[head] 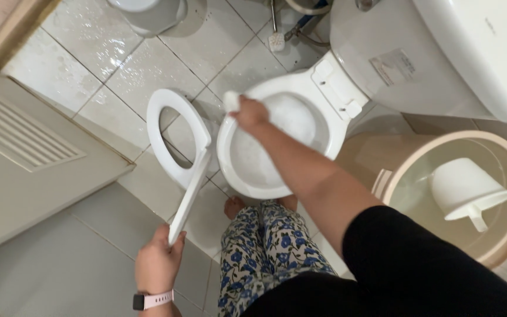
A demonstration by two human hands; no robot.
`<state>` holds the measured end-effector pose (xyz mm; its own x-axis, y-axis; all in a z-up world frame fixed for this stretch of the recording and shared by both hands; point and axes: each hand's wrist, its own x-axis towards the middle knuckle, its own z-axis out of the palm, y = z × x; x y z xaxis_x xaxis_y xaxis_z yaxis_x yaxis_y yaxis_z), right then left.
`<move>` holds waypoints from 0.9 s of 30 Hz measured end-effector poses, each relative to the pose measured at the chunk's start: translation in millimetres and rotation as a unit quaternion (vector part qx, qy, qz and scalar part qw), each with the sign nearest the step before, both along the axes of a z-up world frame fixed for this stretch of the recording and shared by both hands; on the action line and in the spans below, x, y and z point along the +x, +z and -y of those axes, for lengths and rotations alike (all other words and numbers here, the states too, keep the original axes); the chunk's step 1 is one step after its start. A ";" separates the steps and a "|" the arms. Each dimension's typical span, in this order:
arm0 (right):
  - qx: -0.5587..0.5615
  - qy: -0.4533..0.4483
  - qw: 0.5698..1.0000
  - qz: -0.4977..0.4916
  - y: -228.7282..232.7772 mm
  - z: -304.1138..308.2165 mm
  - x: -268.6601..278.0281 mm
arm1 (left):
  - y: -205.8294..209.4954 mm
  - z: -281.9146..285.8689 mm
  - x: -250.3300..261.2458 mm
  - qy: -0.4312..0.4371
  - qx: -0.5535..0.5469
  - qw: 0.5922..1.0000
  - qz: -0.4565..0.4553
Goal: The person cleans a toilet by spraying the seat and bowl with a handheld sprayer, then wiping the seat and rim with a cloth. They rinse the cloth in a bucket and continue wiping the toilet components.
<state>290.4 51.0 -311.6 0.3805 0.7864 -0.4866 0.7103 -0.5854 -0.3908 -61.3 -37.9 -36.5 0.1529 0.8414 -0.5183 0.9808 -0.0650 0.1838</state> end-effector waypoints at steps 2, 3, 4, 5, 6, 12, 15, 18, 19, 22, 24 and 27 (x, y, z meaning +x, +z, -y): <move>-0.015 0.037 0.999 -0.007 -3.6 8.9 -7.2 | 1.7 2.8 4.0 0.013 -0.028 0.999 -0.012; -0.008 0.035 0.999 0.002 -5.4 9.8 4.4 | 2.7 0.3 4.5 0.025 -0.034 0.999 -0.018; -0.001 0.033 0.999 0.012 -7.2 11.9 19.7 | 2.6 -3.9 4.5 0.027 -0.028 0.999 -0.009; 0.003 0.006 0.999 0.046 -7.3 19.2 53.1 | 3.8 -5.0 2.3 0.028 -0.028 0.999 -0.004; 0.048 -0.034 0.995 0.086 -4.5 22.4 89.9 | 4.8 -4.8 0.2 0.029 -0.028 0.999 0.002; 0.027 -0.158 0.981 0.109 7.9 33.5 139.0 | 4.0 -0.1 4.9 0.043 -0.034 0.998 0.016; 0.014 -0.026 0.999 0.043 -9.1 10.5 51.5 | 0.9 0.6 10.7 0.025 -0.019 0.999 0.012; -0.008 0.089 0.993 -0.082 17.7 36.7 -24.5 | 3.5 0.4 12.3 0.032 -0.037 0.999 0.001; -0.046 0.125 0.984 -0.122 32.0 47.4 -32.7 | 6.5 1.4 11.7 0.033 -0.031 0.999 0.003; -0.129 0.150 0.968 -0.153 80.3 88.4 -16.3 | 19.6 3.4 12.8 0.038 -0.024 0.999 -0.008; -0.110 0.095 0.981 -0.128 118.3 113.6 17.1 | 32.5 4.5 15.8 0.049 -0.034 0.998 -0.038; 0.066 -0.038 0.996 -0.056 198.9 135.5 73.7 | 54.2 6.9 19.3 0.046 -0.003 0.999 -0.027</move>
